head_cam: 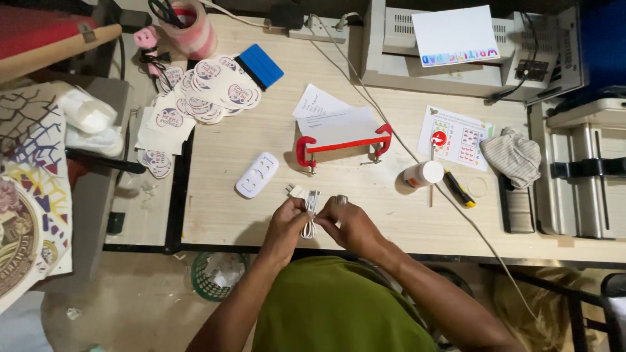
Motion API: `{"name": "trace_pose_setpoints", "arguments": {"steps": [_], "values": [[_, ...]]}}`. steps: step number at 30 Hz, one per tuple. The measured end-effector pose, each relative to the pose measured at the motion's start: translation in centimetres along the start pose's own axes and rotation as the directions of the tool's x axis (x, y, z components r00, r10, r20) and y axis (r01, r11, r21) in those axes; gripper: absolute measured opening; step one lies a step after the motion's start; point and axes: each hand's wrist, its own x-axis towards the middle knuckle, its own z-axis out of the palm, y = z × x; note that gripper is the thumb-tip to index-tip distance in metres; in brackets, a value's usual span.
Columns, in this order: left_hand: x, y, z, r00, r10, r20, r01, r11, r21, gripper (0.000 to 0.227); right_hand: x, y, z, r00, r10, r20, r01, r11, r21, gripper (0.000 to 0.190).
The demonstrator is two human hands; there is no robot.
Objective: The person plugs a white power adapter into a power strip and connects it to a handheld UV curing lamp. They then hold the lamp over a red clamp on the table, activating the purple light to cure an object secured within the clamp.
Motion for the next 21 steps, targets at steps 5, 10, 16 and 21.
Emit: {"name": "trace_pose_setpoints", "arguments": {"steps": [5,10,16,21], "values": [[1.4,-0.1,-2.5,0.973,-0.19,0.131,0.222,0.926,-0.305,0.018,0.9,-2.5,2.1,0.884,-0.468,0.002,0.401,0.755,-0.52,0.014],[0.6,6.5,-3.2,0.988,0.113,0.108,-0.122,0.99,0.075,0.018,3.0,1.4,3.8,0.974,0.195,-0.113,-0.164,0.957,0.24,0.017],[2.7,4.8,-4.7,0.988,0.083,0.13,-0.096,0.99,0.101,0.019,4.2,1.1,4.0,0.979,0.155,-0.131,-0.094,0.918,0.385,0.015],[5.0,1.2,-6.3,0.949,-0.271,0.16,0.311,0.888,-0.34,0.015,5.3,-1.6,2.8,0.859,-0.511,0.032,0.435,0.696,-0.571,0.008]]}}
